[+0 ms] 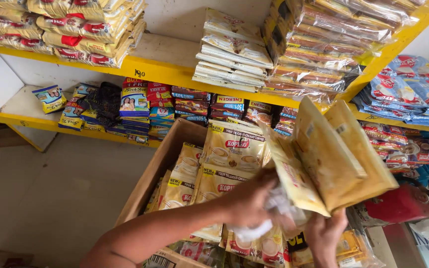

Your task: Cleaning coffee packets with a cloth and arranging them on a grocery store shelf.

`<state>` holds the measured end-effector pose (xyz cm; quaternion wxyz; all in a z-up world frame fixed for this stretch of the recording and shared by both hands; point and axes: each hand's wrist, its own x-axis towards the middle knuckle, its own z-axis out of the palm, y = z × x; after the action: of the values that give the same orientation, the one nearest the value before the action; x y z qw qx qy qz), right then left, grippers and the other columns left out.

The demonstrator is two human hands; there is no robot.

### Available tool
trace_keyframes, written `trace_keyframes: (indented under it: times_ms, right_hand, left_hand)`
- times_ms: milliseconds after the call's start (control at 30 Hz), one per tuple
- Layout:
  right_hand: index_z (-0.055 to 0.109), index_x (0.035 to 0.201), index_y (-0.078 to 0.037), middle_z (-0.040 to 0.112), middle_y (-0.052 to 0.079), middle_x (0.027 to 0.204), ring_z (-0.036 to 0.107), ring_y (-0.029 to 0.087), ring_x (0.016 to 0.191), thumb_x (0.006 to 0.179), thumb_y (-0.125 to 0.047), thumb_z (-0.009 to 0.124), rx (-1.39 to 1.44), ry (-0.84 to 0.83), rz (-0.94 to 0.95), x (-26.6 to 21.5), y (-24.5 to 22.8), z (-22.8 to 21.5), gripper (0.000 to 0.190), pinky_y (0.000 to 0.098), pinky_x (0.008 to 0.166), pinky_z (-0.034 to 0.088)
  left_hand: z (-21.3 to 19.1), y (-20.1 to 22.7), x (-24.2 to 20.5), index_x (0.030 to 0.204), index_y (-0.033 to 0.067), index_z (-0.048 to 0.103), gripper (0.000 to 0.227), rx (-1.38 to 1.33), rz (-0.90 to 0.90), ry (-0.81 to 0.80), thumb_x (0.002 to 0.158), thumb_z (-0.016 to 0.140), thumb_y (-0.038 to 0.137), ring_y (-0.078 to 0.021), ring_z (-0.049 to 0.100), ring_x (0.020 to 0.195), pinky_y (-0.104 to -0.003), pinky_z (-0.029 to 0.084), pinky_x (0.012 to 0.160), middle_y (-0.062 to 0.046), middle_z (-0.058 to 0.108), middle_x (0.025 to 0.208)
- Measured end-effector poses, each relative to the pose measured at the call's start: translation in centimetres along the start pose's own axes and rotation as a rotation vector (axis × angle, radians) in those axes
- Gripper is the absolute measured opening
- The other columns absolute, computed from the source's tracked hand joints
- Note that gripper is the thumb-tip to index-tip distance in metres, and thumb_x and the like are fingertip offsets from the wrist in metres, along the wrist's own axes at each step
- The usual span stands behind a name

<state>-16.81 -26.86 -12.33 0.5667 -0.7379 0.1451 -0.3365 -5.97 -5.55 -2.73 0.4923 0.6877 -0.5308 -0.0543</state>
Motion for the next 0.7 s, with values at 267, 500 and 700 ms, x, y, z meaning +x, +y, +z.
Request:
trace_keyframes:
  times_ms: [267, 500, 700]
  right_hand:
    - [0.031, 0.144, 0.031, 0.058, 0.014, 0.064, 0.049, 0.018, 0.040, 0.076, 0.015, 0.054, -0.867, -0.179, -0.686, -2.9, -2.4, 4.9, 0.073, 0.0278, 0.026, 0.041]
    - [0.053, 0.141, 0.002, 0.051, 0.034, 0.146, 0.050, 0.048, 0.136, 0.073, -0.031, 0.089, -0.553, -0.452, -0.507, -3.3, -4.1, 6.2, 0.083, 0.0685, 0.103, 0.049]
    - [0.010, 0.159, -0.002, 0.029, 0.026, 0.157, 0.040, 0.044, 0.142, 0.045, -0.029, 0.082, -0.074, -0.199, -0.187, 0.8, -3.8, 1.9, 0.138, 0.0607, 0.116, 0.039]
  left_hand:
    - [1.8, -1.3, 0.4, 0.139, -0.0158, 0.042, 0.096, -0.490, -0.117, 0.151, 0.083, 0.065, 0.059, -0.0147, 0.053, 0.040, -0.019, 0.043, 0.030, -0.030, 0.068, 0.099]
    - [-3.0, -6.9, -2.5, 0.105, 0.0056, 0.063, 0.026, -0.470, -0.250, 0.158, 0.083, 0.066, 0.020, -0.0139, 0.055, 0.050, -0.025, 0.051, 0.042, -0.004, 0.062, 0.070]
    - [-8.2, -5.4, -2.8, 0.132, 0.0001, 0.059, 0.061, -0.682, -0.202, -0.203, 0.075, 0.070, 0.018, -0.0254, 0.062, 0.099, -0.043, 0.053, 0.089, -0.013, 0.068, 0.117]
